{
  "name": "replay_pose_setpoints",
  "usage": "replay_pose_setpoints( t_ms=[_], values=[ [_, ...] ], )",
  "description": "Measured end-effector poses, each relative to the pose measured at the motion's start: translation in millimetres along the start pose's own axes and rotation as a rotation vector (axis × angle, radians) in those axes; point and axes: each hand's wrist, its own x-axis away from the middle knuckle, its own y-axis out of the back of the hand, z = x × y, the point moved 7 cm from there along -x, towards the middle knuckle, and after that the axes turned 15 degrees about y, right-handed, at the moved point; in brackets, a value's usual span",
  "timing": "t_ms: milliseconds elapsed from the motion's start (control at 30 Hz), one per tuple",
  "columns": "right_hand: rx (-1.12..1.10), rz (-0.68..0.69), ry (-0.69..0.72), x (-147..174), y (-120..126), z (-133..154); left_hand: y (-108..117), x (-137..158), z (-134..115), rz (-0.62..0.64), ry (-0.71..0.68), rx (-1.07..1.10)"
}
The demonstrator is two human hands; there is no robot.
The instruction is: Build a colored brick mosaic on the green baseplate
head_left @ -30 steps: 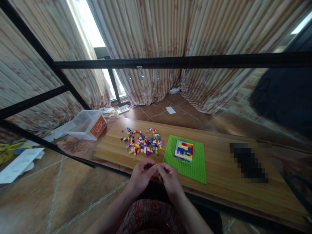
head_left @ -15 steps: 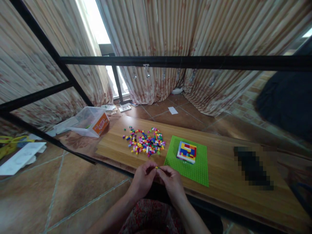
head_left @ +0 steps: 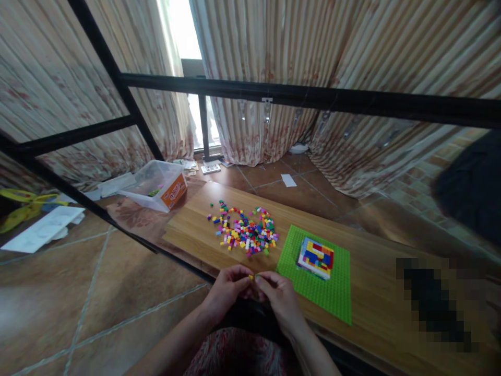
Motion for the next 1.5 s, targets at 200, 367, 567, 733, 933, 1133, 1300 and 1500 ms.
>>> replay_pose_setpoints(
  t_ms=[200,367,567,733,933,1133,1300,1500],
  values=[
    [0.63,-0.066,0.332,-62.8,13.5,32.4,32.5,-22.0,-18.2,-0.208,-0.131,-0.059],
    [0.948,0.056,0.432,-88.3,-5.3,34.6,47.1,-30.9,-34.8,-0.342,-0.301,-0.279],
    [0.991,0.012,0.456,-89.0,-1.0,30.5,44.9,-25.8,-49.0,-0.488,-0.372,-0.548],
    [1.068,-0.104,0.417,-112.7,26.9,38.5,41.1,-27.8,-56.5,-0.535,-0.399,-0.613],
    [1.145,-0.051,0.316,-147.3,43.0,27.1,42.6,-30.0,-58.6,-0.519,-0.447,-0.554],
    [1.007,-0.002,0.353,-146.3,33.8,22.4,40.0,-26.8,-55.7,-0.498,-0.49,-0.563],
    [0.84,0.004,0.376,-143.7,31.8,26.6,37.8,-24.1,-56.4,-0.482,-0.515,-0.586],
    [0.809,-0.027,0.378,-145.8,41.2,29.6,38.5,-24.1,-56.0,-0.47,-0.511,-0.6]
  ],
)
